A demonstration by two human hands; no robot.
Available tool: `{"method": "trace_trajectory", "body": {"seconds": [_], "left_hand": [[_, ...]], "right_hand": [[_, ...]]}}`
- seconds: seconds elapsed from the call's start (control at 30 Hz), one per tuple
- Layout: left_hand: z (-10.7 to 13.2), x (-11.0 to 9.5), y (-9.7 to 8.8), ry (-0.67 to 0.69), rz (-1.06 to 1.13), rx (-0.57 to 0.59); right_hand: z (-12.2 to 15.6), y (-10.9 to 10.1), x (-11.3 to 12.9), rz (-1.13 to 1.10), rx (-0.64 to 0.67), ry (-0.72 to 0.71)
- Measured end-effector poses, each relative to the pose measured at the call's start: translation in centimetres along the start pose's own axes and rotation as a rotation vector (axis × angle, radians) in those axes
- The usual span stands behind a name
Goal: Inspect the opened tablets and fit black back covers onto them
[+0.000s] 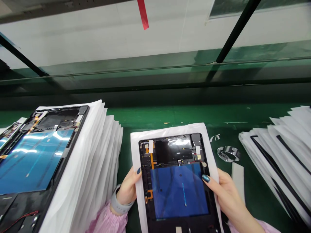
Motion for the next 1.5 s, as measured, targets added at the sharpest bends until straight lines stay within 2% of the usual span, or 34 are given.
{"method": "trace_trajectory", "body": {"seconds": [0.43,0.57,0.77,0.9,1.17,1.37,1.5], "left_hand": [[0.1,0.0,-0.1,-0.011,0.009,-0.038],[-0.2,-0.3,0.4,0.05,0.023,-0.017],[-0.7,-0.7,1.7,0.016,0.046,-0.084],[-0.9,-0.7,2.2,-0.046,0.052,-0.071],[-1.4,-0.3,1.8,-0.012,0.042,-0.115],[-1.5,-0.6,1.7,0.008,0.026,-0.141],[-1.6,-0.5,1.4,0.019,0.024,-0.175]], "right_hand": [[-0.1,0.5,0.8,0.003,0.016,-0.005],[-0.4,0.5,0.9,0.022,0.013,-0.034],[-0.7,0.9,1.5,0.039,0.001,0.006],[-0.9,1.0,1.3,0.055,0.018,0.057],[-1.3,1.3,1.9,-0.04,0.029,0.067],[-1.5,0.7,2.3,0.046,-0.046,-0.008],[-1.5,0.7,2.3,0.032,-0.05,-0.019]]}}
Point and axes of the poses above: each hand's wrist, its own z-axis away from the middle knuckle, its own y-axis out of the palm, x = y × z, the point moved 5 cm from there along -z, towards the middle knuckle, and after that the axes turned 9 degrees about z, right-handed, at the moved point
